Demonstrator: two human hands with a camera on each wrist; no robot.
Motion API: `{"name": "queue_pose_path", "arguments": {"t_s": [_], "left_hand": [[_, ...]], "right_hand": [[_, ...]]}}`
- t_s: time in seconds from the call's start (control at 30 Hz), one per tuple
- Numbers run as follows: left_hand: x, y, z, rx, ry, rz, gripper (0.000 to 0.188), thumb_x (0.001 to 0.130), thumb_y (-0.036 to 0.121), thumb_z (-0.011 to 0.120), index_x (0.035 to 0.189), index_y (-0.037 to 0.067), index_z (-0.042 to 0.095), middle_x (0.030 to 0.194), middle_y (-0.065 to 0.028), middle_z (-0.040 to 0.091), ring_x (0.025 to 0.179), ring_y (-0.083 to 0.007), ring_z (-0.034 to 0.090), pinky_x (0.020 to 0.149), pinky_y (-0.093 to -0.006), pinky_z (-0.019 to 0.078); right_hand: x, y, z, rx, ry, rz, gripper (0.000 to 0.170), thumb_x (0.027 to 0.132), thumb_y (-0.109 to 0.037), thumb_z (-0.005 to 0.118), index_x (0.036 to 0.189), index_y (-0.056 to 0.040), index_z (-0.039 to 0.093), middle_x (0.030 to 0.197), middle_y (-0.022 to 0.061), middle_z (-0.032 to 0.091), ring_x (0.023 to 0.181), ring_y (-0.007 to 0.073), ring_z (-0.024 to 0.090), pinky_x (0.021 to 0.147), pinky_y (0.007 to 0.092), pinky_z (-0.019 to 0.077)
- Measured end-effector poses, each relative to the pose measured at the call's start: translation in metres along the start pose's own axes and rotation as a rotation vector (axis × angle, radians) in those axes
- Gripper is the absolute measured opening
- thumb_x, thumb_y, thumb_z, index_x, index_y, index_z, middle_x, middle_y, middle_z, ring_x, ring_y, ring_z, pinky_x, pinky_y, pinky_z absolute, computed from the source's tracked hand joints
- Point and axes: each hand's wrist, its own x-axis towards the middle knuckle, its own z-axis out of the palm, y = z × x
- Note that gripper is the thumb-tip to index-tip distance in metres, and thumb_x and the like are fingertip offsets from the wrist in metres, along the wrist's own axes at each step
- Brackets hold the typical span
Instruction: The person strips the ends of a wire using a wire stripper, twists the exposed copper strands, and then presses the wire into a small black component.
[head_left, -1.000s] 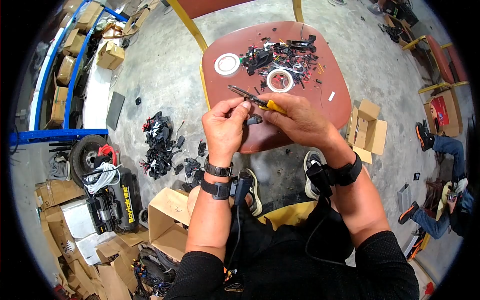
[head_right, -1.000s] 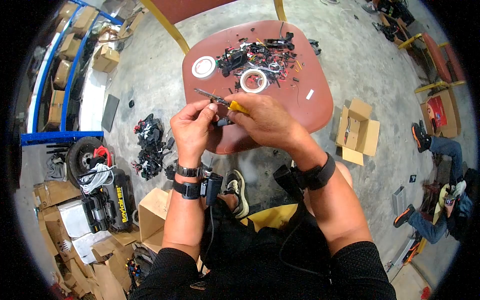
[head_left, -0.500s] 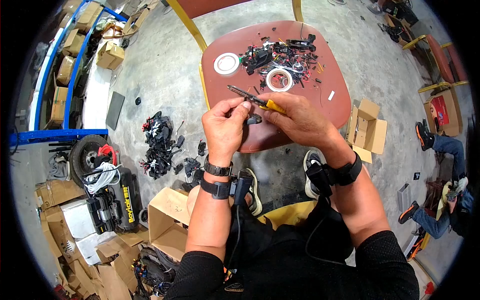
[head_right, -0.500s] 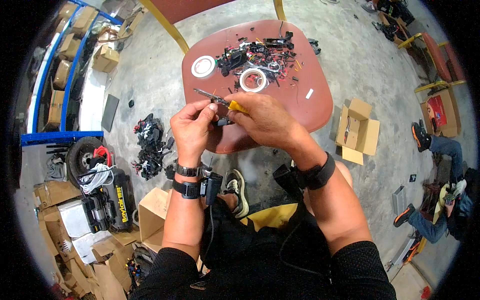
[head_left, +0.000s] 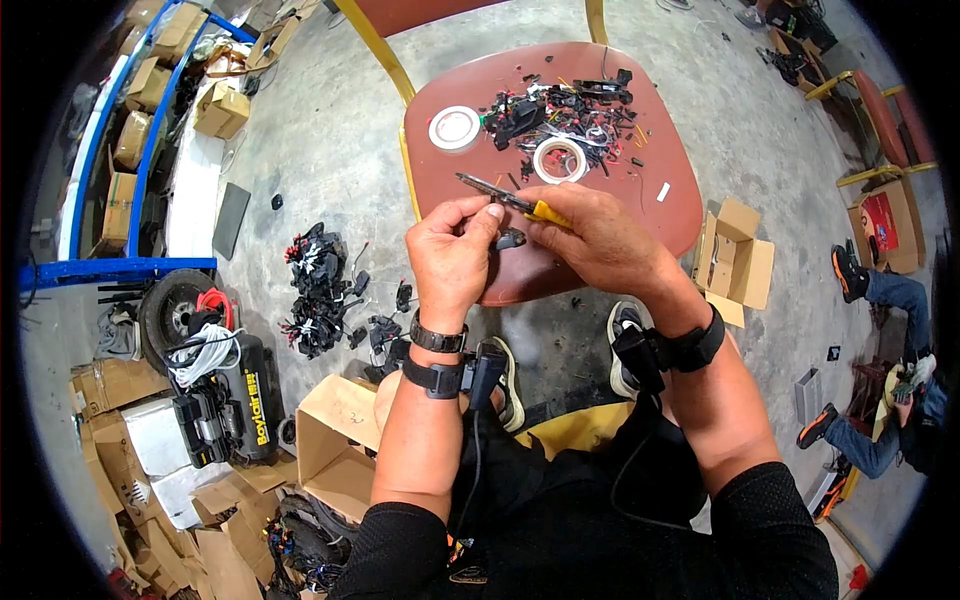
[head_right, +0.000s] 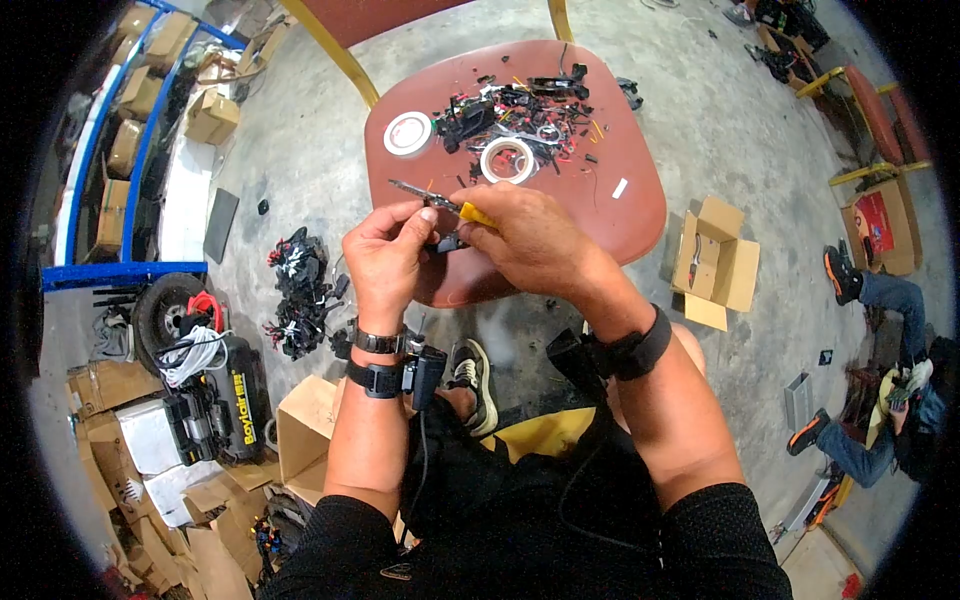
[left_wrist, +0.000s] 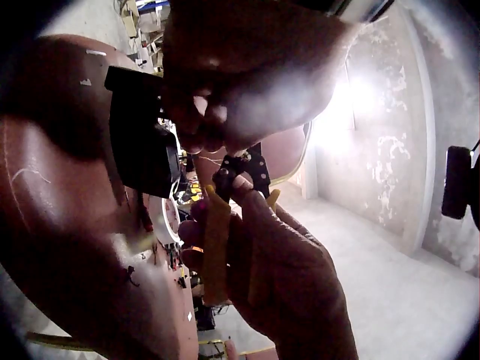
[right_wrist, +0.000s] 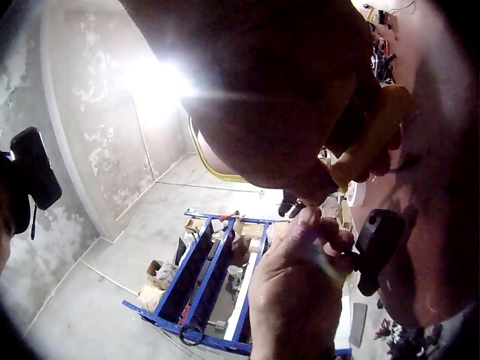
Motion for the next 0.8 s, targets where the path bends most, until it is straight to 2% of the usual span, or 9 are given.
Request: {"name": "queue_pose_path", "arguments": {"t_s": [0.23,0.33,0.43,0.53,0.8], "left_hand": [[-0.001,0.006,0.001,0.031,0.007,-0.032,0.012,0.090,0.008,0.072,0.095,-0.003,0.072,0.077,-0.0046,0.070,0.065,-0.0084,0.062,0.057,-0.0209,0.0479],[0.000,0.006,0.002,0.011,0.016,-0.064,0.010,0.089,0.003,0.071,0.094,-0.005,0.071,0.078,-0.0033,0.070,0.067,-0.0060,0.061,0.061,-0.0209,0.0494],[0.001,0.005,0.002,-0.053,0.011,-0.123,0.012,0.090,0.008,0.072,0.095,-0.002,0.070,0.079,-0.0058,0.070,0.067,-0.0108,0.065,0.059,-0.0225,0.0522],[0.001,0.005,0.000,-0.068,-0.017,-0.117,0.012,0.089,0.009,0.073,0.094,-0.002,0.069,0.080,-0.0060,0.070,0.068,-0.0118,0.066,0.061,-0.0238,0.0540],[0.000,0.012,-0.001,-0.026,-0.050,-0.121,0.016,0.087,0.013,0.077,0.089,-0.001,0.069,0.077,-0.0024,0.068,0.065,-0.0075,0.061,0.058,-0.0209,0.0481]], "right_hand": [[0.001,-0.001,-0.001,0.002,-0.004,-0.017,0.029,0.089,-0.013,0.062,0.116,-0.0036,0.063,0.098,0.0211,0.066,0.095,0.0400,0.063,0.081,0.0470,0.0491],[0.001,-0.003,0.000,-0.041,0.027,-0.040,0.028,0.088,-0.013,0.062,0.115,-0.0034,0.063,0.098,0.0212,0.066,0.095,0.0403,0.063,0.081,0.0472,0.0489],[0.000,-0.004,0.000,0.017,0.042,-0.031,0.026,0.087,-0.013,0.064,0.111,-0.0033,0.065,0.098,0.0218,0.066,0.095,0.0410,0.063,0.080,0.0476,0.0489],[0.002,-0.007,-0.002,-0.005,0.009,-0.006,0.024,0.087,-0.014,0.065,0.108,-0.0028,0.066,0.097,0.0225,0.066,0.094,0.0416,0.063,0.080,0.0479,0.0489],[0.002,-0.004,0.001,0.004,0.033,-0.031,0.025,0.086,-0.015,0.067,0.108,-0.0028,0.066,0.098,0.0217,0.067,0.096,0.0405,0.064,0.081,0.0467,0.0499]]}}
